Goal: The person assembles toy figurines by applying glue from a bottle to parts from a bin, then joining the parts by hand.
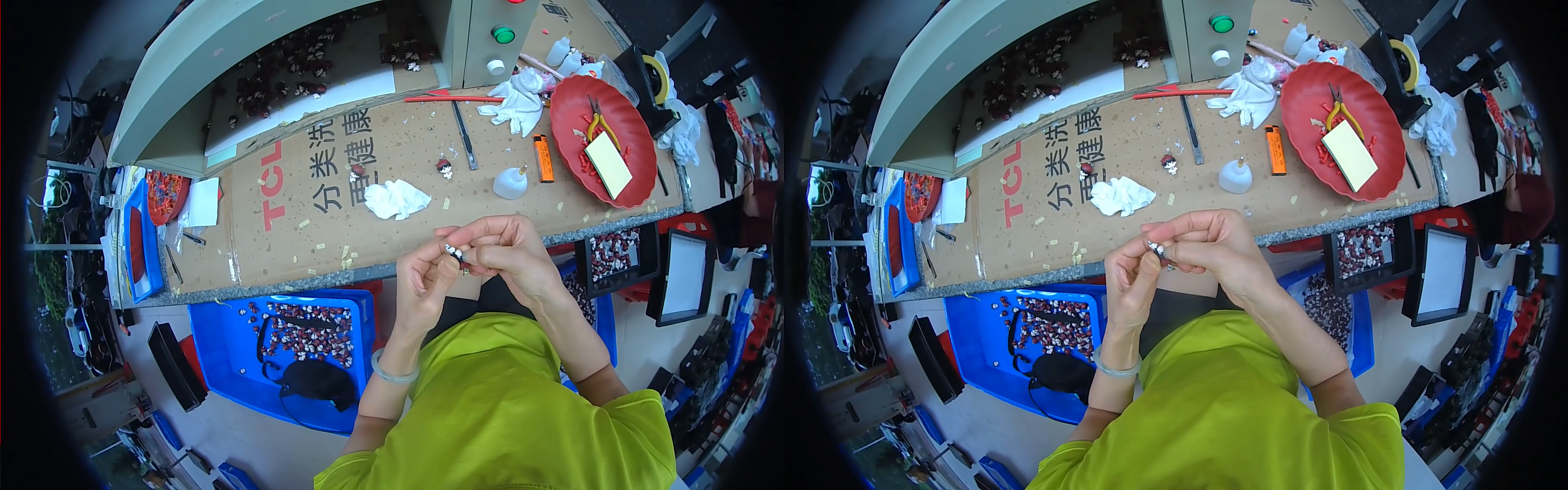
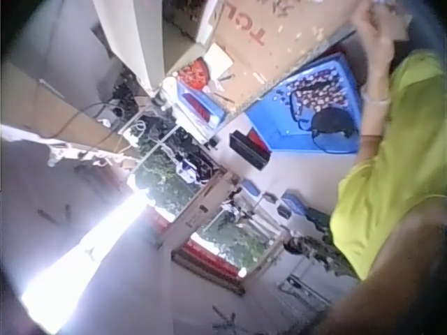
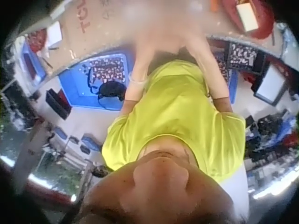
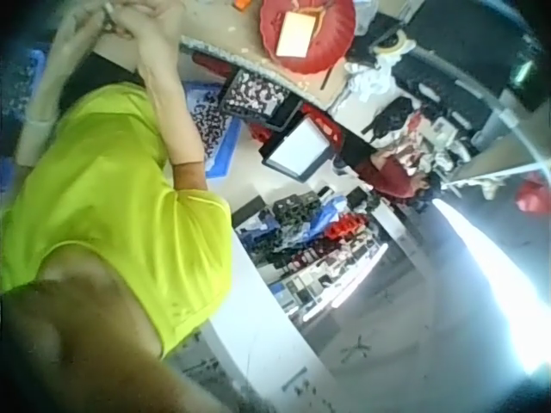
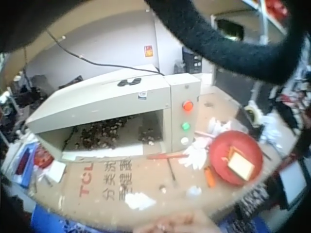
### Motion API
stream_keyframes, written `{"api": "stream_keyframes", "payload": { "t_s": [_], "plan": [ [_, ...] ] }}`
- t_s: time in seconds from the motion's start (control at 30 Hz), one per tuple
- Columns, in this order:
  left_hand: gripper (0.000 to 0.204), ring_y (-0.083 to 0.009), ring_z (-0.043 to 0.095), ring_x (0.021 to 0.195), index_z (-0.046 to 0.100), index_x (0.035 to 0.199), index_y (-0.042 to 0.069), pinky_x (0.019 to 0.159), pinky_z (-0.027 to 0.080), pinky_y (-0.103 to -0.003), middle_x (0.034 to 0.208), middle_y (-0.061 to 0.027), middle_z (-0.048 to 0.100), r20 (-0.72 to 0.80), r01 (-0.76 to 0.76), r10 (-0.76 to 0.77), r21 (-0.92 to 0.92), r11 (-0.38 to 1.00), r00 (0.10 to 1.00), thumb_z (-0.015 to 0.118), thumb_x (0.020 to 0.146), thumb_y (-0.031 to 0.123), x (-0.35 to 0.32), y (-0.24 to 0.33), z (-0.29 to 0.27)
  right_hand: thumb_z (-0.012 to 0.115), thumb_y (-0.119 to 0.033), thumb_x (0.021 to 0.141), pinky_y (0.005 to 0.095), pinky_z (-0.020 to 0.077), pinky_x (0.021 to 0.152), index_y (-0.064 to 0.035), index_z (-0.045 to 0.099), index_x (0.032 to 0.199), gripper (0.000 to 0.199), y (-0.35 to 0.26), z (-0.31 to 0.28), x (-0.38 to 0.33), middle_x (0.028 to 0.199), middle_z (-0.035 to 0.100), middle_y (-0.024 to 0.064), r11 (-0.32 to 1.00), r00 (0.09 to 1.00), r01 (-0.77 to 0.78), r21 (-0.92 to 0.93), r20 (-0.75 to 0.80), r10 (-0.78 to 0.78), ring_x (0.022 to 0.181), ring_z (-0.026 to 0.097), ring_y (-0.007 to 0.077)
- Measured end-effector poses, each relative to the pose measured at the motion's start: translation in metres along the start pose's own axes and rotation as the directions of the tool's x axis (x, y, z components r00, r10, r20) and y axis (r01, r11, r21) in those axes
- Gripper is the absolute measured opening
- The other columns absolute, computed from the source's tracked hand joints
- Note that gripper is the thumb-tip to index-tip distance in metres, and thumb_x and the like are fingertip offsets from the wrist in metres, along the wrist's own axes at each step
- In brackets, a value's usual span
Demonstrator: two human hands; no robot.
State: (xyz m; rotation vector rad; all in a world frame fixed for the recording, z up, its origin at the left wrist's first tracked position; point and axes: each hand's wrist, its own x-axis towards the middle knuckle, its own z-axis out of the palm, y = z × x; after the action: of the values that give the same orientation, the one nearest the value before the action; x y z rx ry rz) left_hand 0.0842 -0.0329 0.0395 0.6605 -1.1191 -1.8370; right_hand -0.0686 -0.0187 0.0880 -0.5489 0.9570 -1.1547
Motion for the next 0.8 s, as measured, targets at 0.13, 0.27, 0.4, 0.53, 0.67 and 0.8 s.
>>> {"api": "stream_keyframes", "payload": {
  "t_s": [0.13, 0.27, 0.4, 0.53, 0.67, 0.8],
  "plan": [
    [0.023, -0.0015, 0.048, 0.071, 0.060, 0.104, -0.005, 0.063, 0.037, -0.016, 0.085, 0.0007, 0.059, -0.001, -0.009, 0.009, 0.000, 1.000, 1.000, 0.057, 0.091, 0.014, -0.0004, -0.0007, -0.0005, 0.063, 0.001, 0.079, 0.0171, 0.0325, 0.050, 0.0054, 0.066, 0.096, 0.018, 0.0028, -0.0037, 0.0002, 0.090, 0.068, 0.0090, 1.000, 0.999, -0.009, 0.020, 0.042, 0.008, 0.054, 0.042, 0.0013],
    [0.025, -0.0019, 0.049, 0.072, 0.060, 0.104, -0.006, 0.064, 0.037, -0.016, 0.085, 0.0003, 0.060, -0.002, -0.012, 0.012, -0.010, 1.000, 1.000, 0.057, 0.091, 0.015, -0.0005, -0.0007, -0.0001, 0.062, 0.003, 0.078, 0.0173, 0.0343, 0.050, 0.0049, 0.067, 0.094, 0.016, 0.0020, -0.0027, 0.0000, 0.103, 0.067, 0.0128, 0.999, 0.999, -0.009, 0.037, 0.045, 0.007, 0.056, 0.044, 0.0017],
    [0.026, -0.0028, 0.051, 0.074, 0.059, 0.104, -0.006, 0.066, 0.039, -0.017, 0.086, -0.0006, 0.060, -0.006, -0.030, 0.029, -0.020, 0.999, 1.000, 0.058, 0.091, 0.017, -0.0001, 0.0002, 0.0016, 0.048, 0.009, 0.069, 0.0194, 0.0338, 0.050, 0.0066, 0.067, 0.091, 0.029, -0.0001, 0.0009, -0.0003, 0.110, 0.062, 0.0235, 1.000, 1.000, 0.003, 0.006, 0.013, -0.003, 0.054, 0.042, 0.0033],
    [0.027, -0.0042, 0.053, 0.076, 0.059, 0.105, -0.006, 0.069, 0.041, -0.018, 0.088, -0.0019, 0.061, 0.018, -0.028, 0.029, -0.026, 0.999, 0.999, 0.057, 0.092, 0.017, -0.0002, -0.0002, -0.0002, 0.048, 0.009, 0.069, 0.0195, 0.0339, 0.050, 0.0065, 0.066, 0.091, 0.029, 0.0002, 0.0020, -0.0003, 0.110, 0.062, 0.0238, 1.000, 1.000, 0.001, 0.001, 0.004, -0.001, 0.054, 0.042, 0.0032],
    [0.027, -0.0051, 0.054, 0.078, 0.058, 0.106, -0.007, 0.071, 0.042, -0.019, 0.090, -0.0027, 0.062, 0.018, -0.013, 0.013, -0.022, 1.000, 1.000, 0.057, 0.092, 0.017, -0.0005, 0.0000, -0.0015, 0.054, 0.007, 0.073, 0.0185, 0.0346, 0.050, 0.0057, 0.067, 0.091, 0.022, 0.0000, -0.0004, 0.0002, 0.108, 0.064, 0.0196, 1.000, 1.000, -0.002, 0.016, 0.024, 0.001, 0.055, 0.043, 0.0026],
    [0.027, -0.0055, 0.055, 0.079, 0.058, 0.106, -0.007, 0.072, 0.043, -0.019, 0.090, -0.0030, 0.062, 0.007, -0.013, 0.013, -0.034, 0.999, 1.000, 0.057, 0.092, 0.016, -0.0005, 0.0017, 0.0003, 0.061, 0.004, 0.077, 0.0175, 0.0352, 0.050, 0.0047, 0.067, 0.091, 0.015, 0.0002, -0.0014, 0.0005, 0.107, 0.065, 0.0156, 0.999, 0.999, -0.005, 0.038, 0.044, 0.003, 0.057, 0.044, 0.0017]
  ]
}}
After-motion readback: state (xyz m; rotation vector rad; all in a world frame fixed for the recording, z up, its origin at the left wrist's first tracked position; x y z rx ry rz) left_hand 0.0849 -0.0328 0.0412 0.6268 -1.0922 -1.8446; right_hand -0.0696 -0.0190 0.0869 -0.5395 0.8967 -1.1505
